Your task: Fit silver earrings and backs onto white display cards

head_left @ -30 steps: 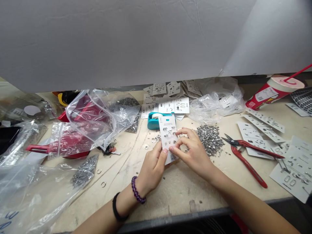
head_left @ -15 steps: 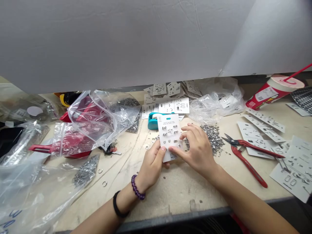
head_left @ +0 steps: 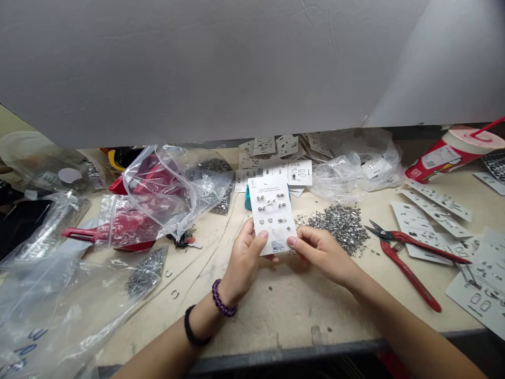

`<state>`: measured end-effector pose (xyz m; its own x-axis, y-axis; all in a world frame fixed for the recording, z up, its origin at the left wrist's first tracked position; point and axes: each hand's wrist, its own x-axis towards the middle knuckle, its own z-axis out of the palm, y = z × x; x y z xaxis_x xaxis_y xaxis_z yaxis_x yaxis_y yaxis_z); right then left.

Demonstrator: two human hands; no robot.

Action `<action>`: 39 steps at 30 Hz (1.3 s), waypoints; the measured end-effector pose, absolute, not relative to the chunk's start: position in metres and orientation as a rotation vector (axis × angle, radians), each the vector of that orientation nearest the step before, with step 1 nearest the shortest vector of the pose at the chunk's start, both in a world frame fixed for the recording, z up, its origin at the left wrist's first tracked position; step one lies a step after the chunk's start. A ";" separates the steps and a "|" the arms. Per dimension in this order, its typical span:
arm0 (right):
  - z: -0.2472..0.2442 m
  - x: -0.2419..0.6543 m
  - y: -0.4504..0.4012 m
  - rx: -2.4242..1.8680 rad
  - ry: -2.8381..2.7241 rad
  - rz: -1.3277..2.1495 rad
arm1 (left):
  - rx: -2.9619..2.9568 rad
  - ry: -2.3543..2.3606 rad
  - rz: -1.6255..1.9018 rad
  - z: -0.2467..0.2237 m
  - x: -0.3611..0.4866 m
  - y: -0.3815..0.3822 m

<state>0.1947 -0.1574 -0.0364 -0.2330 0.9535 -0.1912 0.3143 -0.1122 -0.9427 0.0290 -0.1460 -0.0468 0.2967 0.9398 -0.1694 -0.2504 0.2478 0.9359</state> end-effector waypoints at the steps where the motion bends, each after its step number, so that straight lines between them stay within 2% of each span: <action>1: -0.037 0.195 -0.157 -1.405 -1.539 1.386 | 0.998 0.883 0.985 -0.046 0.030 -0.147; 13: -0.040 0.184 -0.166 -1.372 -1.854 0.974 | 1.051 1.087 1.054 -0.045 0.031 -0.146; 19: -0.045 0.182 -0.166 -1.394 -1.883 0.986 | 1.046 1.105 1.111 -0.046 0.031 -0.145; 26: -0.041 0.182 -0.166 -1.414 -1.883 0.973 | 0.999 1.169 1.006 -0.042 0.034 -0.148; 30: -0.044 0.178 -0.168 -1.427 -1.916 0.944 | 1.002 1.140 1.104 -0.043 0.035 -0.148; 36: -0.030 0.196 -0.151 -1.402 -1.750 1.128 | 1.028 1.186 1.204 -0.042 0.027 -0.138; 39: -0.016 0.210 -0.124 -1.513 -1.656 0.926 | 0.972 1.201 1.266 -0.039 0.023 -0.133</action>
<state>0.2098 -0.1241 -0.0158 -0.0731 0.9969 0.0300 0.4969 0.0625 -0.8656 0.0231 -0.1328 -0.0394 -0.0792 0.9906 -0.1115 -0.1629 0.0975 0.9818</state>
